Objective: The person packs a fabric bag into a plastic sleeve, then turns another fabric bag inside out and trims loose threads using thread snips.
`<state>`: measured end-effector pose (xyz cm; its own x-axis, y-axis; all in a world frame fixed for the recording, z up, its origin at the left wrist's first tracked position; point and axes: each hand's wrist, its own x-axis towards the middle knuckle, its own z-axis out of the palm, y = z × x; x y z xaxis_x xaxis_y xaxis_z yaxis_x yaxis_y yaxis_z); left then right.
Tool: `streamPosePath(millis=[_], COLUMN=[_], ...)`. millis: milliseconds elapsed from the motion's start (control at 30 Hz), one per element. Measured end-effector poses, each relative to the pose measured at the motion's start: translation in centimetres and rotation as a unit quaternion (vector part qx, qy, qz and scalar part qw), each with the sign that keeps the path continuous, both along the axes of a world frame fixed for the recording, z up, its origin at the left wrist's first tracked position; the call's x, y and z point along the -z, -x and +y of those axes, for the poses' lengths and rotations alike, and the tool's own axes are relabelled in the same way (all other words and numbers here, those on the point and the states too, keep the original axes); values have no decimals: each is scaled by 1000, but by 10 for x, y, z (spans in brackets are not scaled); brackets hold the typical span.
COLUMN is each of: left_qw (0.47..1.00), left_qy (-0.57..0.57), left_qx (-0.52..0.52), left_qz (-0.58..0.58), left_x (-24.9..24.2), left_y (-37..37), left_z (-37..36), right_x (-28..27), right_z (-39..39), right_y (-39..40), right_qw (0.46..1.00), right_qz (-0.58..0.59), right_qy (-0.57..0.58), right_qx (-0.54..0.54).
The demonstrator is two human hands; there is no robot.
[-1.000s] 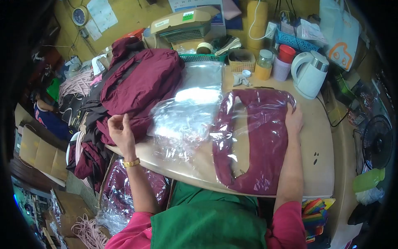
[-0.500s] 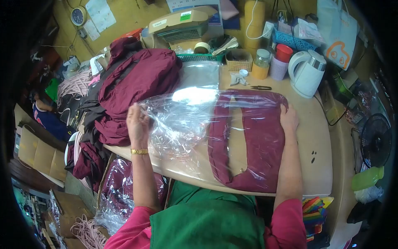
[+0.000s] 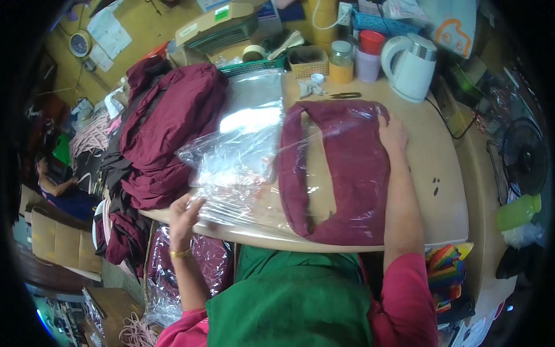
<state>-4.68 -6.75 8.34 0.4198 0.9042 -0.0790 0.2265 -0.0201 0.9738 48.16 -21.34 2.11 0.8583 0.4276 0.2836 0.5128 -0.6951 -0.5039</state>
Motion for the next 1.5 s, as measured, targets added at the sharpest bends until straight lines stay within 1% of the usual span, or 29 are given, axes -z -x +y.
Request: streamPosePath(millis=[33,67,133,167,200,233,267,300,333,367,400,433,467,500,533,567,600,667,733,800,933,1033,1133,1200,1267,1333,1400,1467,1500], left_qw=[1000,999,997,981,949,888,872,888,899,882,856,859,859,860,846,826,826,798,814,801,797,793,802,807,810,818,826,817,800], left_qy=[-15,-25,-35,-138,-241,-354,-389,-400,-407,-456,-504,-490,-476,-477,-477,-475,-479,-430,-365,-383,-401,-406,-408,-398,-397,-413,-412,-399,-414], left_qx=[11,9,-12,-64,-115,-179,-199,-167,-133,-61,9,61,112,114,101,88,93,31,22,10,0,-12,-16,-13,-19,-1,-22,-43,-64], left_qz=[-4,47,68,120,168,233,219,156,92,106,115,133,152,143,217,289,283,422,451,460,451,454,435,437,431,402,384,414,430], left_x=[-1,1,0,-4,-9,-16,-23,-31,-39,-50,-57,-55,-52,-44,-26,-8,10,36,44,48,51,52,53,48,54,59,51,26,25], left_y=[12,27,38,36,31,26,22,10,-8,-28,-52,-79,-101,-119,-139,-155,-162,-161,-150,-141,-141,-141,-139,-139,-133,-129,-119,-105,-98], left_z=[1,7,11,9,8,2,3,2,-3,-12,-22,-34,-41,-35,-25,-17,-6,26,38,42,40,40,40,37,42,50,45,31,30], right_x=[1,2,-1,-2,-4,6,12,10,11,8,1,-9,-27,-36,-43,-45,-44,-1,-13,-16,-8,-2,-2,-1,-19,-35,-73,-65,-67], right_z=[1,1,2,1,1,2,8,15,13,11,14,20,24,31,35,38,39,48,43,41,43,44,48,52,38,7,-46,-94,-116], right_y=[1,1,2,3,0,-12,-22,-30,-37,-42,-37,-32,-12,4,28,52,72,79,83,77,69,67,61,43,21,14,51,77,92], right_qw=[1000,1000,1000,1000,999,999,999,991,985,977,996,997,993,994,986,982,974,969,967,964,968,975,975,965,934,928,959,991,993], right_qz=[-6,-11,0,21,41,37,35,98,126,155,41,-76,-78,-19,23,-3,-28,-58,-44,-31,-20,-50,-23,45,103,113,43,24,27], right_qy=[-10,-21,-14,-15,-16,-18,-18,-71,-96,-121,-52,17,-4,18,13,60,105,134,151,174,159,132,131,128,152,86,66,7,12], right_qx=[5,10,20,7,-6,-30,-23,-59,-74,-88,-56,-23,-84,-108,-163,-181,-197,-200,-198,-201,-191,-174,-180,-226,-307,-345,-271,-133,-112])
